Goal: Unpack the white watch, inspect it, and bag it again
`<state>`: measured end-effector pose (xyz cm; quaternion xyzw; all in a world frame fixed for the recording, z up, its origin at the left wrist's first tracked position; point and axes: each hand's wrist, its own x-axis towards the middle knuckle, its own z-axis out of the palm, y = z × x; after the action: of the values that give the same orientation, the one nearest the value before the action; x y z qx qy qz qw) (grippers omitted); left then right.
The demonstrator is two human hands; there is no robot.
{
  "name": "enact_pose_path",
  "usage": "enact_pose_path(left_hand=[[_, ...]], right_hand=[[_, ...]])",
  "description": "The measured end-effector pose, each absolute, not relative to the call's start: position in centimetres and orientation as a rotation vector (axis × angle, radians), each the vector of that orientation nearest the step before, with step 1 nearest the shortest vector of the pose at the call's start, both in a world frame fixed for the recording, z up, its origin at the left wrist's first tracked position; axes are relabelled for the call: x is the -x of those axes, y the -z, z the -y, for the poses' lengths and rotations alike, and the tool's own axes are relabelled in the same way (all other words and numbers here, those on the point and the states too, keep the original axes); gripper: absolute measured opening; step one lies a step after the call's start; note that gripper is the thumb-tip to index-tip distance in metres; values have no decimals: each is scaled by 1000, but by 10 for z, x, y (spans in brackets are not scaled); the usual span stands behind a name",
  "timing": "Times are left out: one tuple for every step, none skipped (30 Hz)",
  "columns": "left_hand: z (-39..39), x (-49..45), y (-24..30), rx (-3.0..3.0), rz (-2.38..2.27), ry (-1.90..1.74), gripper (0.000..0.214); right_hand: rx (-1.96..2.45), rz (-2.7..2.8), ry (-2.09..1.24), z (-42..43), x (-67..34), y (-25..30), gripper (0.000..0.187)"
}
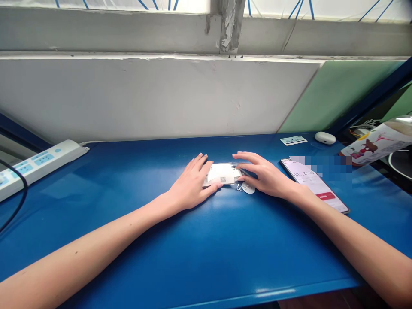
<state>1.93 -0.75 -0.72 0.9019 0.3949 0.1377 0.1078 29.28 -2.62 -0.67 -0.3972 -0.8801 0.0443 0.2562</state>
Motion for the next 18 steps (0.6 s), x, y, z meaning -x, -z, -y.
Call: enact_pose_path(left_hand=[[7, -19, 7, -2652, -1163, -402, 70], [7, -19, 6, -2650, -1166, -395, 70], [7, -19, 6, -2650, -1170, -386, 71], [8, -19, 5, -2650, -1176, -378, 71], [8, -19, 5, -2648, -1182, -368, 71], [8, -19, 5, -2647, -1189, -361, 72], [8, -20, 4, -2645, -1195, -355, 71], [8, -20, 4, -2643, -1198, -348, 71], [8, -20, 4, -2642, -1200, -344, 71], [8, -20, 5, -2643, -1199, -341, 71], [8, -20, 5, -2646, -1198, -338, 71], [8, -20, 5, -2652, -1196, -338, 71], [7, -20, 6, -2660, -1192, -337, 71], [7, -20, 6, -2669, -1189, -336, 71], [7, -20, 7, -2678, -1185, -335, 71], [7, -20, 7, -2685, -1182, -334, 71], [6, -20, 7, -2690, -1179, -333, 70], [6, -20, 7, -2694, -1177, -333, 70]], right_hand=[[1082, 2400, -125, 26, -294, 6, 21], [1087, 2412, -131, 25, -295, 4, 21], [1095, 2425, -138, 25, -297, 3, 21], [1102, 2437, -147, 25, -298, 1, 21], [1109, 2447, -157, 25, -299, -1, 21], [1115, 2456, -166, 25, -301, -3, 21], [1122, 2463, -175, 25, -302, -5, 20], [1131, 2467, -184, 25, -304, -6, 19], [1141, 2467, -194, 25, -306, -7, 18], [1151, 2466, -209, 25, -308, -7, 18], [1163, 2461, -227, 24, -310, -8, 17], [1175, 2456, -250, 24, -312, -8, 17], [1191, 2451, -277, 24, -313, -8, 18], [1209, 2447, -307, 24, -315, -9, 18], [1229, 2443, -336, 24, -315, -9, 19], [1246, 2439, -362, 25, -315, -10, 21], [1255, 2432, -381, 25, -315, -11, 24], [1259, 2424, -392, 26, -314, -11, 28]])
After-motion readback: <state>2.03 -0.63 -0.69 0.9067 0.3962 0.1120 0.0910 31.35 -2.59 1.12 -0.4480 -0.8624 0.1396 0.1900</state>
